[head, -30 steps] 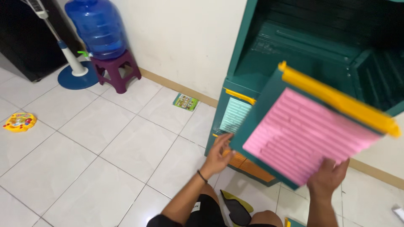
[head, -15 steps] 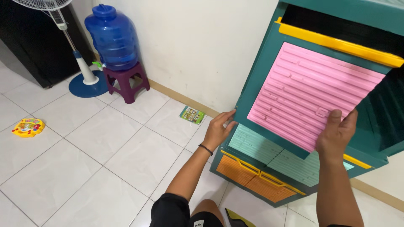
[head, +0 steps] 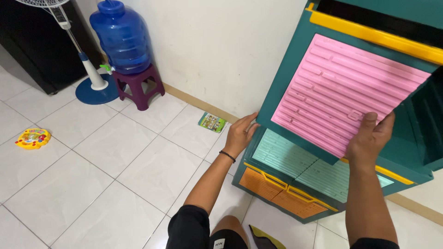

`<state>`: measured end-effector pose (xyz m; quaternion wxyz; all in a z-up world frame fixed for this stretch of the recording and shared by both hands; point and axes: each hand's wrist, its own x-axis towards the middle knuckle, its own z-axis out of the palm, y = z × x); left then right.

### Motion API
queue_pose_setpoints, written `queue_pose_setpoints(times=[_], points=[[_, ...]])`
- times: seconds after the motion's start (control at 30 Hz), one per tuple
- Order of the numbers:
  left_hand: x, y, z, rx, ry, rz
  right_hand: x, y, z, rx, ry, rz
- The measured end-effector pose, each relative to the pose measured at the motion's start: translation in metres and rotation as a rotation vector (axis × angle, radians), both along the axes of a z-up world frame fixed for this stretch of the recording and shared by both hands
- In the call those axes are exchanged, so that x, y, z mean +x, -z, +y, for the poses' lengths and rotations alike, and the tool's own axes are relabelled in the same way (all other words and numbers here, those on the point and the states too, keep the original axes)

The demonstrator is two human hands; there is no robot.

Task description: The person kneels on the floor and assembles a multi-colored plastic storage unit. They remove several drawer fronts, then reattach them to the main body of the unit, aligning the handles and snapping them into place.

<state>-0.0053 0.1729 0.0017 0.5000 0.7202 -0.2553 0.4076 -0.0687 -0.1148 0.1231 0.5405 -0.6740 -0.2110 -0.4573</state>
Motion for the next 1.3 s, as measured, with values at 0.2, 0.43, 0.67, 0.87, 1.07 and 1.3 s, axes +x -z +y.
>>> queue_pose_setpoints(times=[0.2, 0.43, 0.67, 0.87, 1.07, 1.3], points=[[0.007, -0.009, -0.005, -0.033, 0.026, -0.009, 0.001, -0.010, -0.002, -0.031, 0.017, -0.024], [0.010, -0.014, -0.006, -0.058, 0.039, -0.019, 0.006, -0.014, -0.003, -0.025, 0.000, -0.031], [0.023, -0.016, -0.010, 0.005, 0.004, -0.019, 0.018, -0.018, -0.011, -0.055, 0.029, -0.054], [0.043, -0.014, -0.007, 0.085, 0.183, 0.108, 0.030, -0.011, -0.022, -0.050, -0.050, -0.089], [0.063, -0.019, 0.009, 0.278, 0.155, 0.022, 0.041, 0.009, -0.039, 0.024, -0.053, -0.016], [0.068, -0.025, 0.010, 0.333, 0.086, 0.109, 0.042, 0.020, -0.053, 0.013, -0.016, 0.148]])
